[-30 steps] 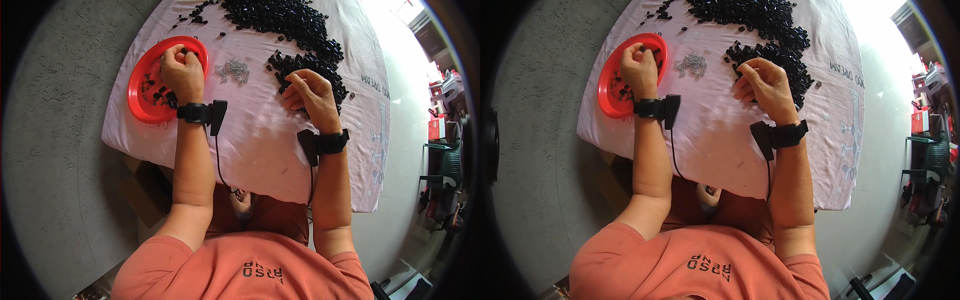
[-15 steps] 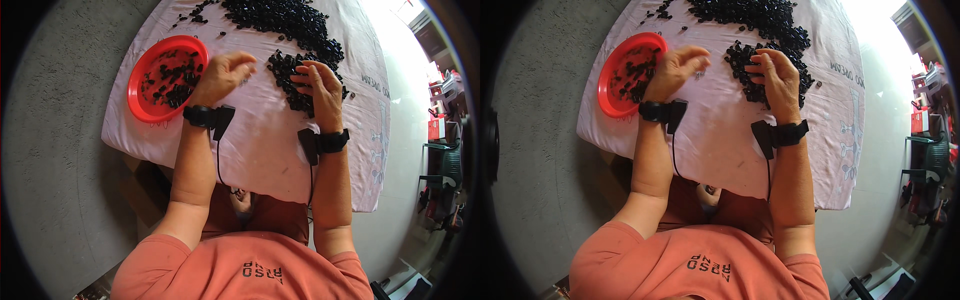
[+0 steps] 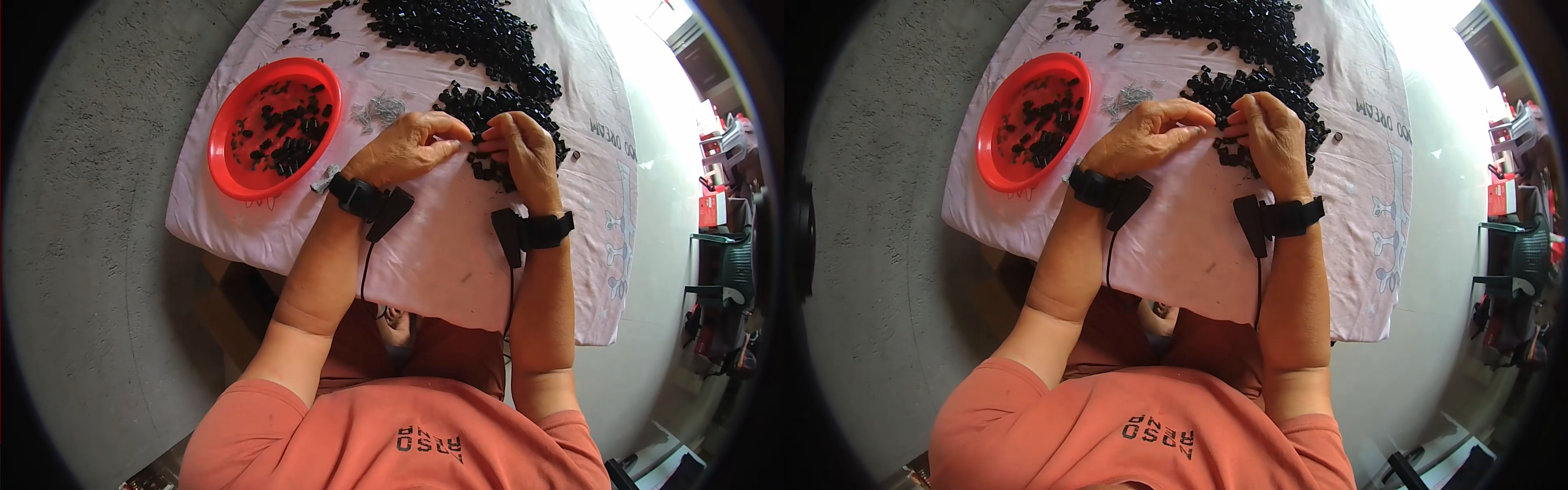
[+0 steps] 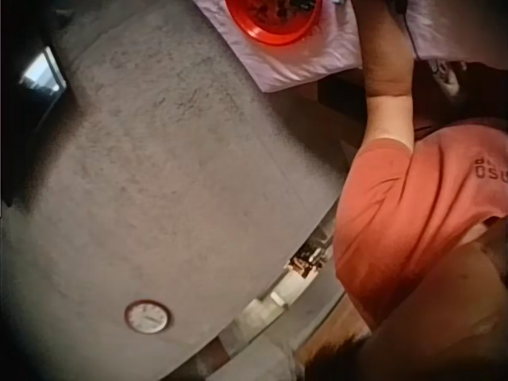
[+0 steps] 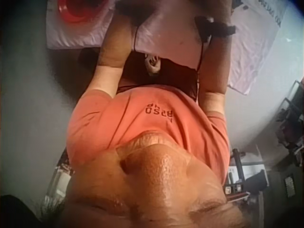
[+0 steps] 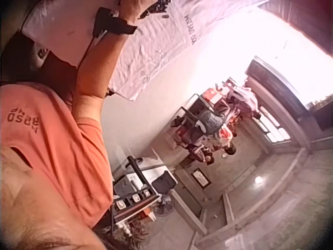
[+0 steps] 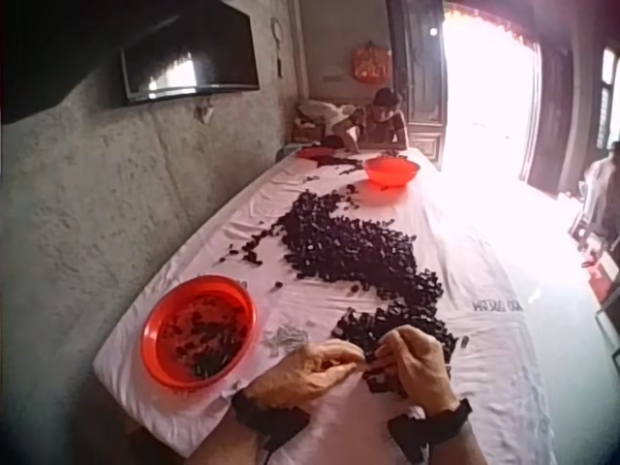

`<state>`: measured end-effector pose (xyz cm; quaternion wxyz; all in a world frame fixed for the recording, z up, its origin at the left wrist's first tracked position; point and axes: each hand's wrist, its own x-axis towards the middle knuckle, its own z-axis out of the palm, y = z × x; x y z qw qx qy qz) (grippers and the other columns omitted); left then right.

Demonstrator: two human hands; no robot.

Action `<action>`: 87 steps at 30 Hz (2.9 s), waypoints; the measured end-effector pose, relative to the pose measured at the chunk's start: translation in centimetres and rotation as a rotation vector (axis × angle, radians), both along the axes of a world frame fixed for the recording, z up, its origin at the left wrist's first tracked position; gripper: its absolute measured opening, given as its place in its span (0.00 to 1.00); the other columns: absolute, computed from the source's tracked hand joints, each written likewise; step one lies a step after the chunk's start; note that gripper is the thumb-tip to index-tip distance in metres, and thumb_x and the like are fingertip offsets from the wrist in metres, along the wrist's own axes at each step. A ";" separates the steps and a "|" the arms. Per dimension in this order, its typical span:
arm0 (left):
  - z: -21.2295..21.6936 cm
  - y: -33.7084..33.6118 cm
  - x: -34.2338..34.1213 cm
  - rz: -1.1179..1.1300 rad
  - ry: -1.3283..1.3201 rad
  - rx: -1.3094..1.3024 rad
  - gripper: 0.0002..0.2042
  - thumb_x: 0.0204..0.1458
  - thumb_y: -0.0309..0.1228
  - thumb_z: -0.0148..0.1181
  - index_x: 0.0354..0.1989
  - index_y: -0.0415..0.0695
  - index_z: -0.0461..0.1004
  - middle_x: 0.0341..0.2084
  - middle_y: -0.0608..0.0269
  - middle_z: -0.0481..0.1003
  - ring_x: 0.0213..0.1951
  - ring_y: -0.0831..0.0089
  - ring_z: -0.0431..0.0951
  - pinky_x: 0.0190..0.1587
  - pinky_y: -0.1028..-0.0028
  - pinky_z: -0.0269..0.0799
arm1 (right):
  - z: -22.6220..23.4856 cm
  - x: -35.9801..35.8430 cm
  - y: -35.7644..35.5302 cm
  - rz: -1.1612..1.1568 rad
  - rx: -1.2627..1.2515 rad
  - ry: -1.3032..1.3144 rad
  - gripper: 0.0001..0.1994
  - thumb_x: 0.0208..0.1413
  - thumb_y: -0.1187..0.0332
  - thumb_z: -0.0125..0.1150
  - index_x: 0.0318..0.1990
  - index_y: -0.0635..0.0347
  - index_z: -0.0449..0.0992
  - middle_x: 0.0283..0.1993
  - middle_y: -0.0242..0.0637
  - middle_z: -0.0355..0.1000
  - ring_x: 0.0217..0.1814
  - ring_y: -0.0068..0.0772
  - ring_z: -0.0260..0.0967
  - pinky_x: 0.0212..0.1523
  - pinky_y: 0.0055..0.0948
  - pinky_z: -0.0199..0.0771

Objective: Manually assembling small black plastic components by inserting tiny metal pins.

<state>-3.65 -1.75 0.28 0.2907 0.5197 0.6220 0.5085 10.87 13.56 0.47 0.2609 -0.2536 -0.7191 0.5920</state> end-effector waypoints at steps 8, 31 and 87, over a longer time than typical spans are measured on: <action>0.9 0.1 0.5 0.091 0.179 -0.035 0.12 0.57 0.23 0.60 0.50 0.44 0.79 0.35 0.67 0.75 0.37 0.80 0.75 0.41 0.77 0.72 | -0.9 -0.1 0.7 -0.110 0.053 0.077 0.10 0.67 0.67 0.54 0.41 0.64 0.78 0.37 0.34 0.79 0.37 0.25 0.80 0.35 0.23 0.80; -0.3 0.3 0.2 0.142 0.282 -0.002 0.08 0.55 0.20 0.61 0.42 0.40 0.81 0.34 0.62 0.78 0.37 0.75 0.78 0.42 0.75 0.75 | -0.6 -0.1 -0.1 0.055 0.723 -0.181 0.09 0.46 0.74 0.69 0.37 0.57 0.85 0.59 0.42 0.72 0.57 0.46 0.72 0.57 0.37 0.73; 0.1 0.3 0.1 0.282 0.289 -0.046 0.05 0.54 0.22 0.63 0.39 0.39 0.80 0.31 0.64 0.79 0.33 0.78 0.77 0.37 0.76 0.73 | -0.9 1.4 3.1 -0.084 -0.482 0.493 0.08 0.65 0.71 0.59 0.47 0.62 0.77 0.42 0.40 0.80 0.33 0.21 0.75 0.31 0.15 0.71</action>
